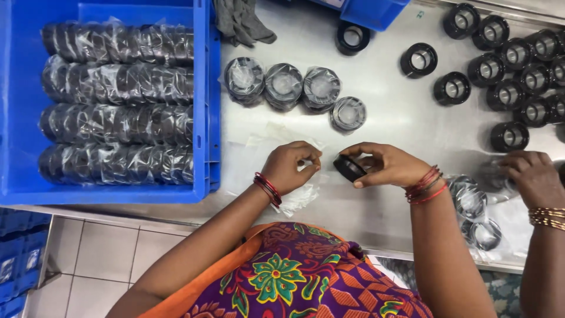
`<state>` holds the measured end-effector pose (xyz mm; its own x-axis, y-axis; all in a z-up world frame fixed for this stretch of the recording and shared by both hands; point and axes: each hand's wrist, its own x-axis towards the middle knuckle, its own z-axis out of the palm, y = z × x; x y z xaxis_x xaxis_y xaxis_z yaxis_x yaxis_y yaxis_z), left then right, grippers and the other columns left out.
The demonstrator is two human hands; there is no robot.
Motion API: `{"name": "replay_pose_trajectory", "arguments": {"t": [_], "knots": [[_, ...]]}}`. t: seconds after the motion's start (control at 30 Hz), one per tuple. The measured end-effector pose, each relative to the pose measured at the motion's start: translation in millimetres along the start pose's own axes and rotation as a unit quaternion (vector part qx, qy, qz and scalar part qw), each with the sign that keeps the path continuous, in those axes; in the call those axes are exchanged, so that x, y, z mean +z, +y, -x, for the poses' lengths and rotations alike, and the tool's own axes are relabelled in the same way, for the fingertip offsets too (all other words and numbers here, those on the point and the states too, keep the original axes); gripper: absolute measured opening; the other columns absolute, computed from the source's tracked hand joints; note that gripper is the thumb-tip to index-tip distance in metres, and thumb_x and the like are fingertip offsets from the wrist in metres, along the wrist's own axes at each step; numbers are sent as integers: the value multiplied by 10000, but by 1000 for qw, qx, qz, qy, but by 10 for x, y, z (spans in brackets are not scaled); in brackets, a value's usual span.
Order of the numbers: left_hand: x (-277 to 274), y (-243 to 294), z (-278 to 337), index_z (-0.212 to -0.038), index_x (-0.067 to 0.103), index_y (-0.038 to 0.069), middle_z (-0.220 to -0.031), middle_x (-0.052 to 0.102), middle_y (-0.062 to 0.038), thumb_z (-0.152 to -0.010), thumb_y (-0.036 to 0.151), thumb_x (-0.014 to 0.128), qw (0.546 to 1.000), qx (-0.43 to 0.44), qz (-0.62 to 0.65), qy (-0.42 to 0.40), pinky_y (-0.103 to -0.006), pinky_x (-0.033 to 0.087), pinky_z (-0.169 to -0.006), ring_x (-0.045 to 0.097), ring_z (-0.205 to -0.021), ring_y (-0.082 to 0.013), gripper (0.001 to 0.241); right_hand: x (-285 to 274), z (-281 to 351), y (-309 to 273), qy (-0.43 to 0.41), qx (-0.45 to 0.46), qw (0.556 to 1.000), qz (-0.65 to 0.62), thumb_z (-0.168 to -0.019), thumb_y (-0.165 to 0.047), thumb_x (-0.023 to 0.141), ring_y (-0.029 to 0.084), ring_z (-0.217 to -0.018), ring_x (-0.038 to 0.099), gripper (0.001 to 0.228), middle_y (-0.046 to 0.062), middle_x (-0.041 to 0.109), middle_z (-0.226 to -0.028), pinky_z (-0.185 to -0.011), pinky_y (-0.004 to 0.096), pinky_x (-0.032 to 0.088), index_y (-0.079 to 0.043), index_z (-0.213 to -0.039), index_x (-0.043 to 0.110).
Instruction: Packaging small black cylindrical metal parts into plastic bags and placing them in a blue bin.
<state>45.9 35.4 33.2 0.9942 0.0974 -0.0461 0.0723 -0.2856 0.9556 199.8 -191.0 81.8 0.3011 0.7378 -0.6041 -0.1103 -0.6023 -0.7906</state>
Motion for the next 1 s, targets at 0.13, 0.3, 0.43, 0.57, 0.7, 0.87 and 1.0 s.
{"name": "replay_pose_trajectory", "arguments": {"t": [0.13,0.3,0.43,0.57,0.7,0.87,1.0], "knots": [[59,-187,11,-895,703,55,-1157,764,-81,-859,77,709,995,-42,90,-7,-293,632,-865,754,-1025,-167,43,104,-158,155,-16,-8,999,49,-678,-145,914,173,-1062,656,724,72,705,-1141,-920,328,545,-51,-1325,604],[-39,-207,-7,-964,643,59,-1256,760,-112,-990,115,678,971,87,209,-72,-420,406,-1179,522,-1427,-266,71,147,-239,561,36,31,982,-181,-810,-177,862,349,-899,702,741,301,701,-1050,-716,380,598,15,-1360,404],[-205,260,-5,-996,652,79,-1211,788,-63,-987,137,687,979,159,124,-32,-440,411,-1208,580,-1405,-266,69,486,-195,295,-8,-98,985,-144,-687,-132,930,196,-961,587,939,128,547,-1053,-840,380,623,-95,-1458,394],[-321,556,-8,-1011,659,81,-1362,650,-79,-948,155,723,968,186,159,-50,-421,441,-1173,576,-1362,-277,116,875,-288,179,211,-346,907,118,-813,-196,793,271,-1248,560,676,152,567,-1329,-1038,402,466,8,-1391,508],[-391,454,-23,-860,721,77,-1412,526,-190,-772,90,795,958,254,88,-102,-443,470,-1029,520,-1292,-357,115,764,-447,634,322,-271,901,102,-832,-218,773,196,-1020,675,373,61,679,-1146,-903,326,537,-41,-1124,622],[-161,91,-43,-884,737,79,-1014,685,-88,-800,90,783,991,59,3,-124,-360,570,-805,707,-937,-245,96,714,-102,288,170,-90,958,-213,-925,-175,640,183,-804,646,237,105,672,-994,-711,358,540,-82,-1143,636],[34,-151,-194,-863,737,60,-957,689,-104,-774,50,783,989,131,-12,-72,-351,574,-789,719,-871,-248,101,650,15,-39,44,-83,914,-395,-977,-358,537,163,-750,671,301,70,703,-1010,-628,308,549,-124,-1110,671]]}}
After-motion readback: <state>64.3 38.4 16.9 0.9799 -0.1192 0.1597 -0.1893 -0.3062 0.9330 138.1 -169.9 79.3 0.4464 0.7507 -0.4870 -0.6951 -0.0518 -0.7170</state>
